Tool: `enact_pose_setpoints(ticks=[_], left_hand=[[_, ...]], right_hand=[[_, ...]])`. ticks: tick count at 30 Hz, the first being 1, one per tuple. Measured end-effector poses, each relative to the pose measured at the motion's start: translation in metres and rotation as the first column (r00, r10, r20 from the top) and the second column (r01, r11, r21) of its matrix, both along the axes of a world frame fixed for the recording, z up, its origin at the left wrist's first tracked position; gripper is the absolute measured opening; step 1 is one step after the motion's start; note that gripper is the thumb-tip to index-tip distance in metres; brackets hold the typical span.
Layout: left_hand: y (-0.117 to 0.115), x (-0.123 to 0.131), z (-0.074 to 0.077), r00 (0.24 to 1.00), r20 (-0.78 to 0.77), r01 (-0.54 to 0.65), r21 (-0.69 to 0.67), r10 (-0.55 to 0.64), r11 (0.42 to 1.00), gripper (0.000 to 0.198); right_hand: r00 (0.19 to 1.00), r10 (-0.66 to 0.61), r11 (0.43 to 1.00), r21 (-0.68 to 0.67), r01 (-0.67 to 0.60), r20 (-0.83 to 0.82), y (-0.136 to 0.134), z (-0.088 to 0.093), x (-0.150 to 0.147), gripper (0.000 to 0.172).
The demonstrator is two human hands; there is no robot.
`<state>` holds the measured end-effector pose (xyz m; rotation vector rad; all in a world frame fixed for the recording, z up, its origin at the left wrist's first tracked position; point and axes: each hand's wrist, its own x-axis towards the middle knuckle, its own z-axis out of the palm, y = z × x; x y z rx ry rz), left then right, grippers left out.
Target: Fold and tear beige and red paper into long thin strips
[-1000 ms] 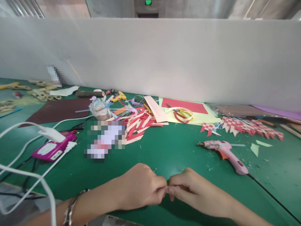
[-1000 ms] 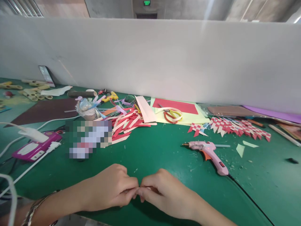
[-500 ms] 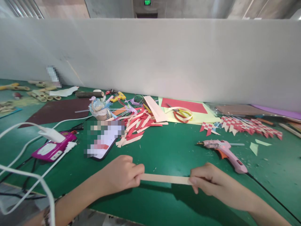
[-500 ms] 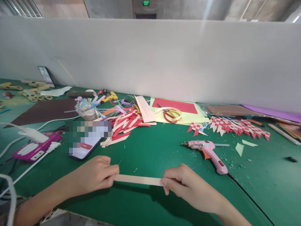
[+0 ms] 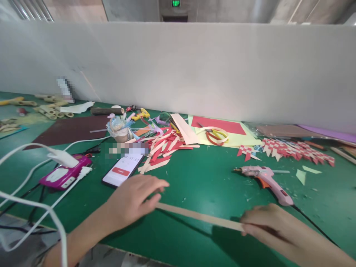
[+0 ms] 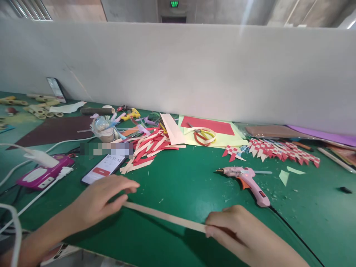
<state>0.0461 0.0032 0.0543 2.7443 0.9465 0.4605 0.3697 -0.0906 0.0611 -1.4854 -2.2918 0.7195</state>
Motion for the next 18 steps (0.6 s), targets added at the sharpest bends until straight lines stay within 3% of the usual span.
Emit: enact_pose_setpoints(ticks=[3, 5, 9, 13, 15, 18], left_hand=[[-0.014, 0.037, 0.012, 0.982, 0.044, 0.190, -0.177, -0.185, 0.966, 0.044], [-0.018, 0.051, 0.013, 0.970, 0.028, 0.239, -0.274, -0.240, 0.932, 0.038], [-0.017, 0.055, 0.008, 0.979, -0.028, 0.181, -0.338, -0.202, 0.924, 0.034], [-0.015, 0.058, 0.005, 0.979, -0.073, 0.152, -0.351, -0.189, 0.924, 0.029], [-0.016, 0.065, 0.004, 0.978, -0.090, 0.149, -0.341, -0.190, 0.928, 0.028], [-0.016, 0.075, 0.002, 0.980, -0.057, 0.164, -0.309, -0.190, 0.937, 0.027]], right_hand=[[0.982, 0.170, 0.983, -0.084, -0.163, 0.083, 0.005, 0.012, -0.019, 0.033], [0.982, 0.156, 0.987, -0.044, -0.152, 0.109, 0.008, 0.015, -0.019, 0.031], [0.977, 0.077, 0.988, 0.119, -0.102, 0.200, 0.015, 0.009, -0.006, 0.025], [0.961, -0.045, 0.927, 0.369, -0.062, 0.274, 0.021, -0.002, -0.018, 0.019], [0.967, 0.002, 0.911, 0.398, -0.106, 0.253, 0.022, -0.006, -0.035, 0.019], [0.980, 0.106, 0.927, 0.340, -0.160, 0.171, 0.024, -0.012, -0.059, 0.018]])
